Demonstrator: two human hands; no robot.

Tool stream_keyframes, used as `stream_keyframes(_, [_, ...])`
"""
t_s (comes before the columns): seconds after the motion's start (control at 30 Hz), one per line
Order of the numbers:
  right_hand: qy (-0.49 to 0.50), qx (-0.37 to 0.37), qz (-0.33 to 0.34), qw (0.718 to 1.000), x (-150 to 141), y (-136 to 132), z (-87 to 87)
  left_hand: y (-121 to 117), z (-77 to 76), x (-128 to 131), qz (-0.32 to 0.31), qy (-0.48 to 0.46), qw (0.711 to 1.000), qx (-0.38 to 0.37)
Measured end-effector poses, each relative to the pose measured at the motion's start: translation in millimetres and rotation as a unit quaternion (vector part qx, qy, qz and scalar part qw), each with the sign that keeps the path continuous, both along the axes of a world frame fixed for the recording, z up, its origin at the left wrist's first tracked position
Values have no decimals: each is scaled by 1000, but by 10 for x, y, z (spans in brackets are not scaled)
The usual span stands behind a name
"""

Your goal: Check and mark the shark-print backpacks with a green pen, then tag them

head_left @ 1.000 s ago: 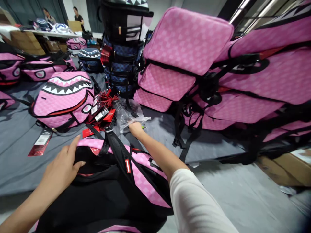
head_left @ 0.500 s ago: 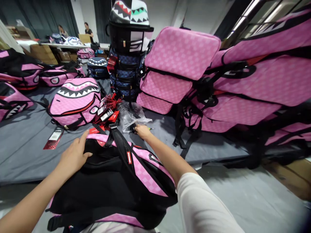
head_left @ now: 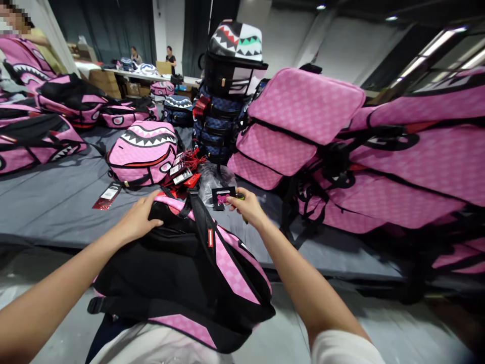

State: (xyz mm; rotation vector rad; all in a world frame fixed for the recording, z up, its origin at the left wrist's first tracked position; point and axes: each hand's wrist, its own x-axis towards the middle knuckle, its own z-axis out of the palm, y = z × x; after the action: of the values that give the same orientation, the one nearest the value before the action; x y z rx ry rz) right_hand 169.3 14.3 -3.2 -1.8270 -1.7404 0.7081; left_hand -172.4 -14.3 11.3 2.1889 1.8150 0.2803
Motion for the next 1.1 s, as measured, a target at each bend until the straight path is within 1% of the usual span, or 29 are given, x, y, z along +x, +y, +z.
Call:
stream_keyframes(0.03, [73,-4,18,997,-80,-90,98,-46,23,42,1,-31,999,41])
stream_keyframes(0.07, [148,-9,44,988,-174,-180,190,-107,57,100,-2,-62,994,91])
stream_keyframes(0.1, [216,-15,76,973,-278,-267,272,-175,99,171,-12,-93,986,138])
stream_keyframes(0.13, [266,-21,110,957,-385,-348,345,-246,144,247,-32,-129,977,169])
stream_keyframes(0.17, [289,-25,144,946,-489,-421,408,-311,188,320,-63,-171,968,172])
stream_keyframes(0.2, [297,-26,170,939,-584,-486,460,-367,226,383,-94,-212,961,150])
stream_keyframes(0.23, [295,-22,185,937,-666,-540,503,-410,255,429,-110,-250,955,116])
stream_keyframes(0.27, [289,-11,186,939,-731,-586,536,-440,275,456,-109,-285,948,87])
stream_keyframes(0.3, [281,2,175,944,-780,-622,560,-460,286,466,-94,-318,941,73])
stream_keyframes(0.33, [275,12,159,948,-816,-650,577,-473,287,462,-68,-353,930,75])
stream_keyframes(0.37, [275,16,143,951,-843,-673,586,-483,282,451,-39,-391,916,87])
stream_keyframes(0.43, [298,-7,134,945,-893,-711,593,-506,257,435,6,-466,879,104])
stream_keyframes(0.5, [327,-38,147,933,-957,-748,595,-539,226,450,11,-516,853,83])
stream_keyframes(0.53, [334,-40,153,929,-993,-766,599,-560,212,465,1,-526,848,67])
stream_keyframes(0.6, [326,-15,151,933,-1056,-791,618,-601,191,475,-32,-525,849,51])
stream_keyframes(0.63, [308,6,144,940,-1075,-795,631,-621,183,455,-44,-515,853,66])
stream_keyframes(0.67, [283,33,135,949,-1083,-790,642,-639,170,409,-46,-497,861,97])
stream_keyframes(0.73, [207,100,117,966,-1076,-764,646,-673,115,244,-21,-428,884,189])
stream_keyframes(0.77, [158,133,118,971,-1069,-746,635,-691,63,135,3,-380,896,229])
stream_keyframes(0.8, [106,159,128,973,-1065,-728,612,-710,-7,19,28,-330,909,252])
stream_keyframes(0.83, [57,174,148,972,-1069,-713,581,-729,-91,-93,50,-282,924,253])
stream_keyframes(0.87, [12,178,171,969,-1082,-701,543,-749,-185,-191,69,-241,939,235])
stream_keyframes(0.97, [-83,153,216,961,-1166,-689,427,-798,-440,-359,92,-154,973,144])
stream_keyframes(1.03, [-128,141,223,956,-1223,-693,379,-818,-527,-369,92,-122,981,117])
stream_keyframes(1.1, [-165,141,233,948,-1254,-704,368,-824,-545,-341,94,-110,982,122])
